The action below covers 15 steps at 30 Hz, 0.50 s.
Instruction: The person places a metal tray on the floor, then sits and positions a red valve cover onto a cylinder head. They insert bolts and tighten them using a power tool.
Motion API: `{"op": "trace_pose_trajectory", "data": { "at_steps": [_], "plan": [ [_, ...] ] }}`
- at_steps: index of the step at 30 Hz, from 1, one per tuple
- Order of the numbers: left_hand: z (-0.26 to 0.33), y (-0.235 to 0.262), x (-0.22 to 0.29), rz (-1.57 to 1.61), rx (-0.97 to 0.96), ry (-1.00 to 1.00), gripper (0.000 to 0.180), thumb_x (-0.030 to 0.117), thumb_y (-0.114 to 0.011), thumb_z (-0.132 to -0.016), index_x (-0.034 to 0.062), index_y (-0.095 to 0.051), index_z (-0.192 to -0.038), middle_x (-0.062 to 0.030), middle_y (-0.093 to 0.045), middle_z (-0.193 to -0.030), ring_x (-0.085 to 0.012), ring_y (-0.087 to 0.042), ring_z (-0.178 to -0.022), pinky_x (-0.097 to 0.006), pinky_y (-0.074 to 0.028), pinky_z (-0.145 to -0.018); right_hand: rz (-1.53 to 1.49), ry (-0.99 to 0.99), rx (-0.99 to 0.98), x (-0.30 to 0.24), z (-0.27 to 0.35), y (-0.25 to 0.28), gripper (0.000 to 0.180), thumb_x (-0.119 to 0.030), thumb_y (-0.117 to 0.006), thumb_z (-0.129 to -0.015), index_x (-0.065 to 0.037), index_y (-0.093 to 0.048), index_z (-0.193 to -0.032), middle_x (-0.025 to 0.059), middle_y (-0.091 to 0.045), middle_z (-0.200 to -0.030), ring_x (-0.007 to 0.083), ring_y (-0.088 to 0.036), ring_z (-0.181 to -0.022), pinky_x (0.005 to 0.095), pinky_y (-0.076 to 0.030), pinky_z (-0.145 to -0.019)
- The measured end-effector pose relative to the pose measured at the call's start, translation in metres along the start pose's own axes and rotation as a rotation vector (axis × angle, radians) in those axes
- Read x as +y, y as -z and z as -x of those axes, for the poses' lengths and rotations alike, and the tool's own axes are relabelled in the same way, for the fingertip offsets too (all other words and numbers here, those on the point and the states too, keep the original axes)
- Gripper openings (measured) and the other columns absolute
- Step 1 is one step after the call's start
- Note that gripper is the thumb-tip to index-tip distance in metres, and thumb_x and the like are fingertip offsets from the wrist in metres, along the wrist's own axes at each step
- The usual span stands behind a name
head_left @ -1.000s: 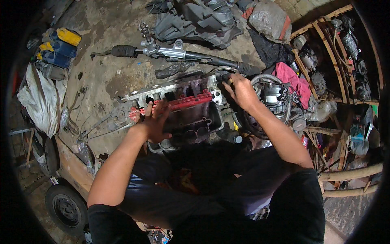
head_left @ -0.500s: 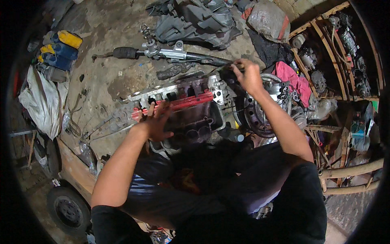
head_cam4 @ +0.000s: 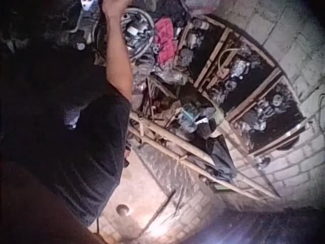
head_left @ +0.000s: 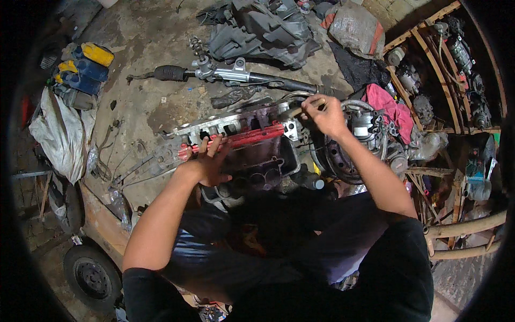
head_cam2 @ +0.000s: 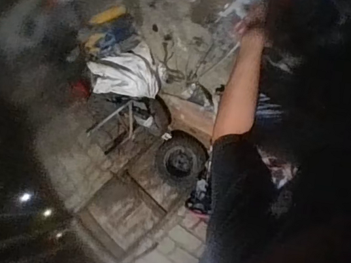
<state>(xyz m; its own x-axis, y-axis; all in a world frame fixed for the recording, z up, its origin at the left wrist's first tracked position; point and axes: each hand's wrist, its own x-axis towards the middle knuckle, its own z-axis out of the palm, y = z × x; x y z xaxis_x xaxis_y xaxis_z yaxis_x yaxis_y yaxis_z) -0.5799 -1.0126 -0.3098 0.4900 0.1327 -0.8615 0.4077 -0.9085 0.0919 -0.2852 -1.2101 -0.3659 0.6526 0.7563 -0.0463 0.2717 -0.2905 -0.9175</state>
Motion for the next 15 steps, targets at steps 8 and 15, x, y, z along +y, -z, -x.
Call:
{"op": "trace_pose_trajectory", "data": {
  "at_steps": [8,15],
  "plan": [
    [-0.002,0.008,0.011,-0.095,-0.097,0.100,0.106,0.075,-0.051,-0.088,0.0308,0.013,-0.160,-0.0060,0.011,-0.169,-0.0391,0.000,-0.155,-0.071,-0.017,-0.116,0.056,-0.068,0.256,-0.013,-0.002,0.003,0.016,-0.014,-0.073,-0.088,0.002,-0.073,-0.092,0.0121,-0.074,-0.077,0.0154,-0.071,-0.069,0.0303,-0.054,-0.067],
    [-0.010,0.004,0.005,-0.165,-0.098,0.061,0.109,0.078,-0.042,-0.090,0.0139,0.012,-0.160,-0.0205,0.009,-0.167,-0.0485,-0.008,-0.152,-0.066,-0.020,-0.117,0.150,0.055,0.215,0.014,0.001,0.001,0.019,-0.018,-0.070,-0.086,0.001,-0.074,-0.088,0.0184,-0.074,-0.084,0.0291,-0.074,-0.081,0.0410,-0.055,-0.076]
  ]
}}
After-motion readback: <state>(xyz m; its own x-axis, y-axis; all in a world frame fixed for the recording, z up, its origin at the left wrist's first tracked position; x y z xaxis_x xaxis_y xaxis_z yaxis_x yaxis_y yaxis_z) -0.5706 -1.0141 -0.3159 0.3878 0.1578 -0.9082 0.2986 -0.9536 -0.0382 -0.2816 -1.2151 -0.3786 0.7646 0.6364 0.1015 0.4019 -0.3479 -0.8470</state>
